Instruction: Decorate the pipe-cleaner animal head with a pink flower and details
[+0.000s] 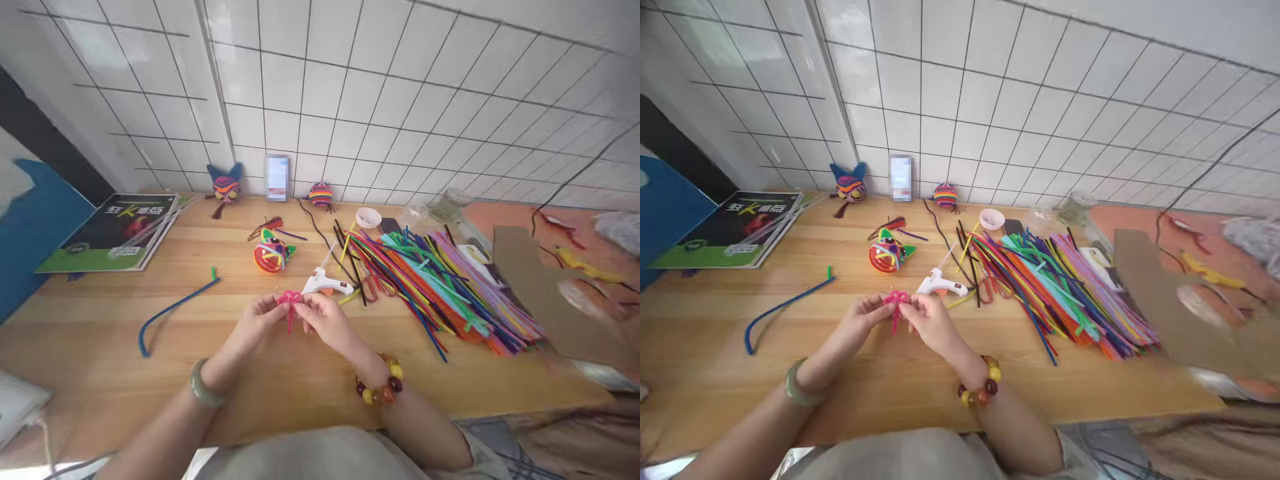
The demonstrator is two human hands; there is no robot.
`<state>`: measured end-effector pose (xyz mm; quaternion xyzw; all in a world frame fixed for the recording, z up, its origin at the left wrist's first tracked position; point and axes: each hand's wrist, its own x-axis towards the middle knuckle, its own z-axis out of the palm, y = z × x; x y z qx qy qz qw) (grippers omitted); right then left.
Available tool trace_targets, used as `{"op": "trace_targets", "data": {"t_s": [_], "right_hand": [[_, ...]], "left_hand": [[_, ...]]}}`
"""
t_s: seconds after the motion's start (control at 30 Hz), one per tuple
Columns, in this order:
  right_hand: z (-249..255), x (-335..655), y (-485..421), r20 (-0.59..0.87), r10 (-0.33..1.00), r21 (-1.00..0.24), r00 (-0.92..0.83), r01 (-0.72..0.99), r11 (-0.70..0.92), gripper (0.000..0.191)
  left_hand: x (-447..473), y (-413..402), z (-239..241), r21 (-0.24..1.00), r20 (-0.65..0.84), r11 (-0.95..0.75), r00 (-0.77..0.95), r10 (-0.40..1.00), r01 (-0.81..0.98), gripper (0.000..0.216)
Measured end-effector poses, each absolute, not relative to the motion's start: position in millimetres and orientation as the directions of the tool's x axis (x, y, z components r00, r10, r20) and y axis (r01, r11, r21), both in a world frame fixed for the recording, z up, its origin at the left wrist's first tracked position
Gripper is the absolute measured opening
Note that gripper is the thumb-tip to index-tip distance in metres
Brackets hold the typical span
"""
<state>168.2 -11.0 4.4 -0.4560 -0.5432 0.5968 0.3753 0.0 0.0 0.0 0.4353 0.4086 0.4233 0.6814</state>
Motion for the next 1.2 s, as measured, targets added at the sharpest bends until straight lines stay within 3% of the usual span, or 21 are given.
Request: {"op": "trace_targets", "data": {"t_s": [0.47, 0.9, 1.03, 1.13, 1.2], "right_hand": [[13, 171, -11, -0.203, 0.956, -0.979, -0.212, 0.047, -0.197, 0.029], [6, 169, -12, -0.141, 0.958, -0.990, -0.252, 0.026, -0.139, 0.025], [5, 168, -17, 0.039, 0.993, -0.982, -0.111, 0.182, 0.059, 0.024], [5, 167, -22, 0.292, 0.953, -0.859, -0.078, 0.418, 0.297, 0.019], [5, 166, -25, 0.383, 0.914, -0.766, -0.134, 0.507, 0.396, 0.014]], "left_hand": [[-3, -3, -2, 0.911, -0.193, 0.329, 0.446, 0.874, -0.250, 0.030], [1, -2, 1, 0.943, -0.229, 0.297, 0.352, 0.908, -0.152, 0.037], [1, -1, 0, 0.960, -0.195, 0.243, 0.291, 0.937, -0.140, 0.037], [2, -1, -1, 0.966, -0.170, 0.211, 0.250, 0.953, -0.147, 0.037], [3, -1, 0, 0.970, -0.148, 0.188, 0.247, 0.958, -0.151, 0.037]]}}
